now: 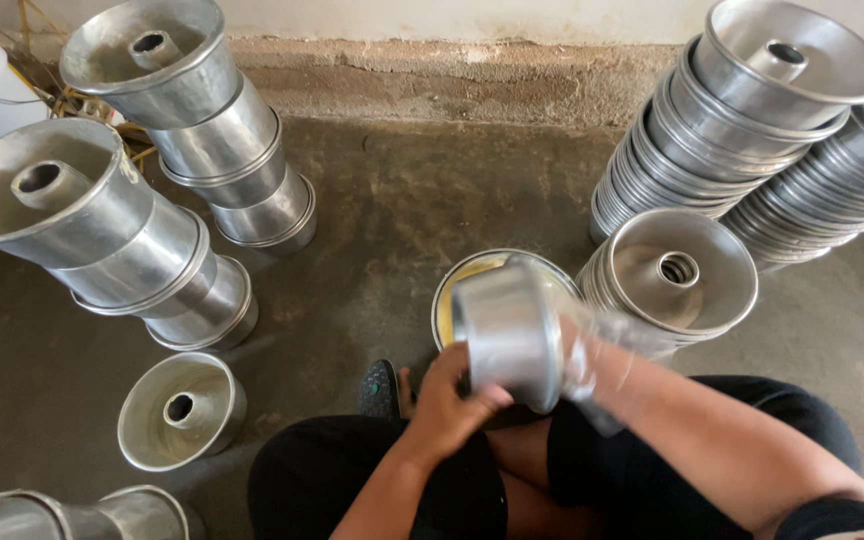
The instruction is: The person scoops a yellow substance from a metal bowl and spreads it inside multiple metal baking molds. They handle each mold one at a time, coating the interior surfaces, and then place the coated molds into a stack.
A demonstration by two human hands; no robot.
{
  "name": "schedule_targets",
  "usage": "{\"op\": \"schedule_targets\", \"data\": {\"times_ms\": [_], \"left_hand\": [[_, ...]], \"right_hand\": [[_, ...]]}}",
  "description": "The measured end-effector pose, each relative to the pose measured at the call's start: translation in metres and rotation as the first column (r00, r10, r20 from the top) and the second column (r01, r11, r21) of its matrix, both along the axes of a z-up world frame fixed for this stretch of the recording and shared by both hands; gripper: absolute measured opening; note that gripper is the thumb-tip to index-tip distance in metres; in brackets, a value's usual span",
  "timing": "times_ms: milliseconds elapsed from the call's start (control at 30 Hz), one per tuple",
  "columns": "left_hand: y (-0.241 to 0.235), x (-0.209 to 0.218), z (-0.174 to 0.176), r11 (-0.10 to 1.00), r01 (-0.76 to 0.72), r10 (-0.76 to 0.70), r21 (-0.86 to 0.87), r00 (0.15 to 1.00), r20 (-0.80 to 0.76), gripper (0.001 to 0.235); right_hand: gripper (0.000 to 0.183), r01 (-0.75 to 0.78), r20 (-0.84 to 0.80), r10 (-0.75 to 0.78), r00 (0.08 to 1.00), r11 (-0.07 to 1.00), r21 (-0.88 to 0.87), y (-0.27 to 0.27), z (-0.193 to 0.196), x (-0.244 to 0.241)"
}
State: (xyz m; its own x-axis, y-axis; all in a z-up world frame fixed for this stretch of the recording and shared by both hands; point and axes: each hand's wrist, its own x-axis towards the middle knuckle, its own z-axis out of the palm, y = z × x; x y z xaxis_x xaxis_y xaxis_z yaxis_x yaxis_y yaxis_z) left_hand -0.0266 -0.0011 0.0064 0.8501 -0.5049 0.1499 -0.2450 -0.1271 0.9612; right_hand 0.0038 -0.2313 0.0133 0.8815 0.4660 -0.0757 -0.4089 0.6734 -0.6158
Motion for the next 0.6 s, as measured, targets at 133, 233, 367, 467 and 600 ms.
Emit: {"op": "schedule_targets", "data": {"times_ms": [133,233,367,467,600], "left_hand": [[-0.001,0.017,-0.004,0.766,-0.384,-0.228,-0.515,0.586,-0.777,0.076],[0.003,0.004,-0.007,0.984,-0.036,-0.008,-0.172,0.968,-0.25,0.055],[0.004,-0.013,-0.015,0.994,0.07,-0.04,-0.08,0.944,0.329,0.065],[0.0,-0.005,-0.025,0.985,0.049,-0.026,-0.165,0.99,0.138,0.066],[-0.003,0.012,-0.032,0.814,-0.197,-0.205,-0.546,0.783,-0.587,0.069]], "right_hand": [[0.039,0.098,-0.074,-0.095,0.993,0.994,0.042,0.018,-0.005,-0.029],[0.047,0.196,-0.129,-0.199,0.971,0.98,-0.042,0.024,0.001,-0.038],[0.046,0.029,0.079,-0.028,0.996,0.999,-0.017,0.005,0.013,-0.01],[0.045,0.095,0.025,-0.095,0.995,0.995,-0.036,0.005,0.015,-0.007],[0.045,0.139,0.045,-0.134,0.99,0.976,-0.168,0.024,0.012,-0.034]]}}
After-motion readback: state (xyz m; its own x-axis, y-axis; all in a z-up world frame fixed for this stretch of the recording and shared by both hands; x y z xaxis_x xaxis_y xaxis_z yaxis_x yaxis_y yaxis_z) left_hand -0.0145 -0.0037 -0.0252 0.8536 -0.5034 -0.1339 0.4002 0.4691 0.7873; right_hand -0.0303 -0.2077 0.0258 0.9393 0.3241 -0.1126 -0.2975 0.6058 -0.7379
